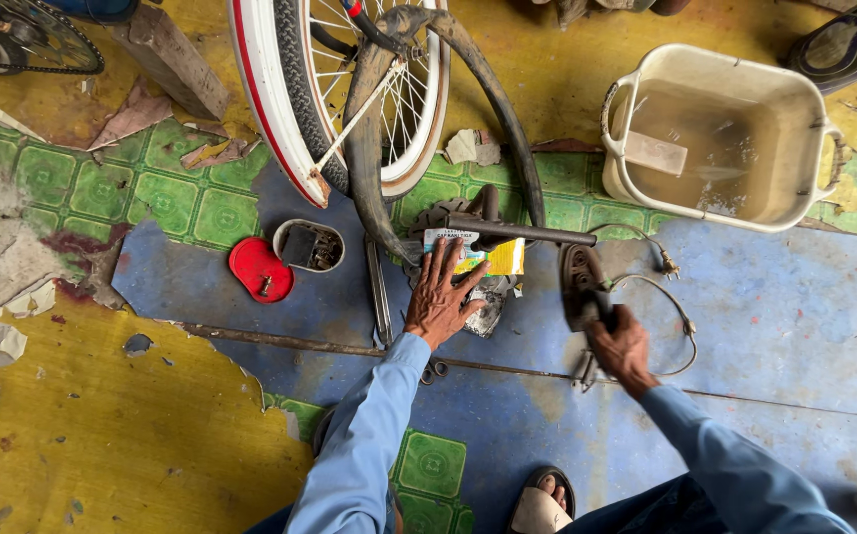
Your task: The person removes a bicycle tire from the rim, applies glue to a patch, and uses a manual tire patching machine to bond the patch to the inner tube. The person then plugs in the machine and operates it to complete the patching process.
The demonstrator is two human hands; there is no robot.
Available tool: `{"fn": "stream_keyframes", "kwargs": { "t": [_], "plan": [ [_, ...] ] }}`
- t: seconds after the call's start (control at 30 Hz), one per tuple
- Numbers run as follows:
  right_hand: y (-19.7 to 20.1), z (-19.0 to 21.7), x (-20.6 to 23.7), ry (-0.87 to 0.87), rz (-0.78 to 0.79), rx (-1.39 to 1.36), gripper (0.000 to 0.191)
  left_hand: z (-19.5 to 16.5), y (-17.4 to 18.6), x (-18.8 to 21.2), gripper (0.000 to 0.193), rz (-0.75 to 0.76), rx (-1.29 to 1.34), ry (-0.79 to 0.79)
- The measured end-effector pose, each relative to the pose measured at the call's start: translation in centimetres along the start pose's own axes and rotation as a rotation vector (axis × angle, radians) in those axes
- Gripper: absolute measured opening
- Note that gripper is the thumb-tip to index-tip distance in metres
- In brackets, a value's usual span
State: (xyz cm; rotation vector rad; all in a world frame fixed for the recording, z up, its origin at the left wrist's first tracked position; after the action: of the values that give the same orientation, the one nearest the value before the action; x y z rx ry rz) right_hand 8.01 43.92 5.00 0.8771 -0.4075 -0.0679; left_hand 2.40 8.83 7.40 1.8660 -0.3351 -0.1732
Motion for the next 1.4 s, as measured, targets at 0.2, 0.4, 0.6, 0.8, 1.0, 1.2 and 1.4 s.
{"fn": "stream_keyframes", "kwargs": {
  "t": [0.2,0.4,0.6,0.8,1.0,1.2,1.4],
  "plan": [
    [7.1,4.4,-1.9,0.285,0.021,0.199,0.054,0.3,-0.2,0.1,0.071,-0.009,-0.006,0.004],
    [8.1,10.2,-3.9,0.707,0.103,0.289,0.044,0.5,-0.5,0.3,0.07,0.003,-0.005,0.011],
    [5.7,15.0,-5.8,0.874,0.215,0.356,0.041,0.6,-0.6,0.3,0.068,-0.01,-0.03,0.009],
    [3.9,17.3,-7.8,0.702,0.341,0.429,0.046,1.0,-1.0,0.4,0.066,-0.006,-0.035,0.009],
    [3.5,17.6,-8.9,0.733,0.372,0.518,0.044,1.2,-0.4,0.4,0.066,0.039,0.043,-0.007],
    [2.5,17.0,-8.4,0.854,0.33,0.371,0.043,2.9,-0.7,0.4,0.046,0.041,0.127,-0.112],
    [2.2,17.6,-8.3,0.925,0.325,0.45,0.04,5.2,-2.8,-1.1,0.029,-0.146,0.408,-0.02]
  ]
}}
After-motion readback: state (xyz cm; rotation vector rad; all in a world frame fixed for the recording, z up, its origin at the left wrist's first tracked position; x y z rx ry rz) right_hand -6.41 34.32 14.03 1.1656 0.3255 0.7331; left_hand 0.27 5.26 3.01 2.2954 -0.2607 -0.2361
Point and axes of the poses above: each hand's wrist, its own x-axis away from the middle knuckle, its own y-axis out of the back of the hand, z = x × y, the point moved 5 cm from there along -x, towards the middle knuckle, and after that the axes turned 6 degrees about y, right-handed, at the moved point
